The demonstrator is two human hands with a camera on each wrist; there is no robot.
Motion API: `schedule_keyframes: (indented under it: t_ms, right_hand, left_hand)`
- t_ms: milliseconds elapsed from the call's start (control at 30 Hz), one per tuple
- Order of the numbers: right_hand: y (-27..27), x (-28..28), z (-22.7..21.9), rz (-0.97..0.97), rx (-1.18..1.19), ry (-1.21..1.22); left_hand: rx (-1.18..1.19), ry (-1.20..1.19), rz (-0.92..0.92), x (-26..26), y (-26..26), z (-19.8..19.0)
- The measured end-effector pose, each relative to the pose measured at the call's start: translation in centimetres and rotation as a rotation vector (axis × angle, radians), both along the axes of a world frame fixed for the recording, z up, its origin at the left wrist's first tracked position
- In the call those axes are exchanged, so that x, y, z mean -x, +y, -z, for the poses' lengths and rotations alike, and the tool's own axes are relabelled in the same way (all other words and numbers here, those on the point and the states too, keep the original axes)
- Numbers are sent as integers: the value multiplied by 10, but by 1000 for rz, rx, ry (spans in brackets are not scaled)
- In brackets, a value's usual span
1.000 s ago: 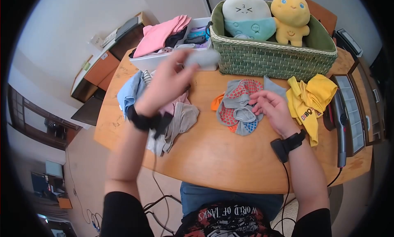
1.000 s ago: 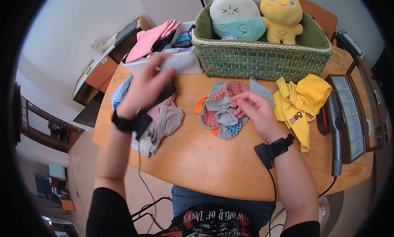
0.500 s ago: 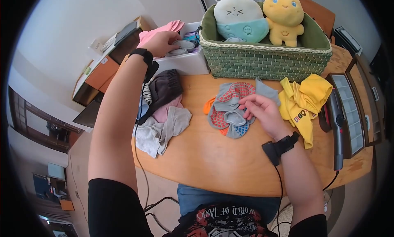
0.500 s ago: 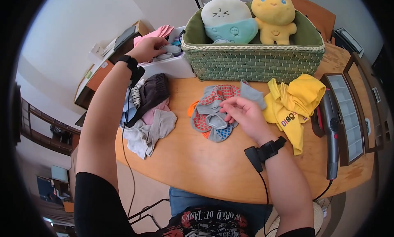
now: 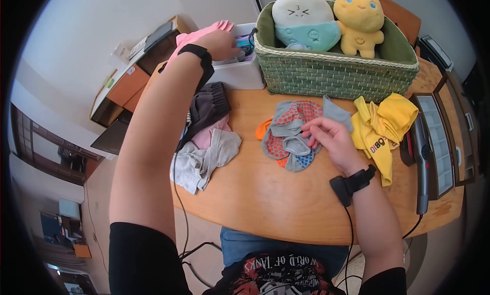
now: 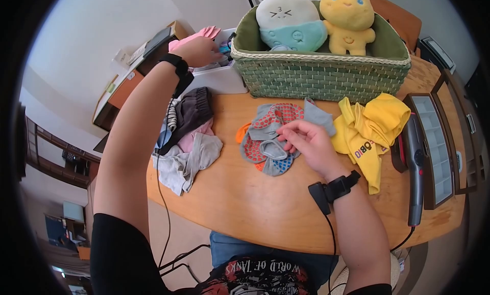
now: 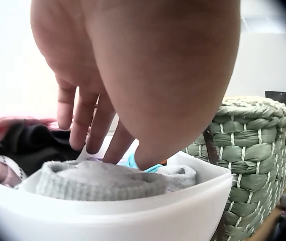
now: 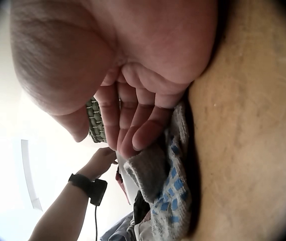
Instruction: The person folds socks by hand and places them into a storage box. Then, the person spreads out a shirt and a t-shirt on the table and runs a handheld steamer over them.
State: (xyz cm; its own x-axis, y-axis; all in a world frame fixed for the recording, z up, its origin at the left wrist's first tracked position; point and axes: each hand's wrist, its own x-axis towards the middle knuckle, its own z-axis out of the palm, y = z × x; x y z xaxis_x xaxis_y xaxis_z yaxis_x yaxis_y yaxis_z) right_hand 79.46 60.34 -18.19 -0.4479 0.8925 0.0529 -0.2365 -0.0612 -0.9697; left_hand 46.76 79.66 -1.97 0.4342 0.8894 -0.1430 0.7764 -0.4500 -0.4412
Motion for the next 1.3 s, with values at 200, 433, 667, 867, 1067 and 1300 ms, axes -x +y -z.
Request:
schedule_keyframes:
  t_ms: [200,433,667,867,1067,1300]
  right_hand:
    - [-1,0,-2,-3,-5,-5]
    - [-1,-1,-2,-10,-8,-19]
    - [-2,1,-2,-8,-7,-24]
    - [-1,0,-1,-11,-14,-23]
    - [-1,-1,0,-3,-15,-16]
    - [1,1,0,67,27,-47]
  left_hand:
    - [83,-430,-26,-3,8,27]
    - [107,-332,-187,-11,11,28]
    - [74,-357,-172,-4,0,27]
    - [50,-525,-269,-14,-10,20]
    - [-350,-922,-184,-18,-46,-10]
    - [444,-888,-167,-43,-185,25]
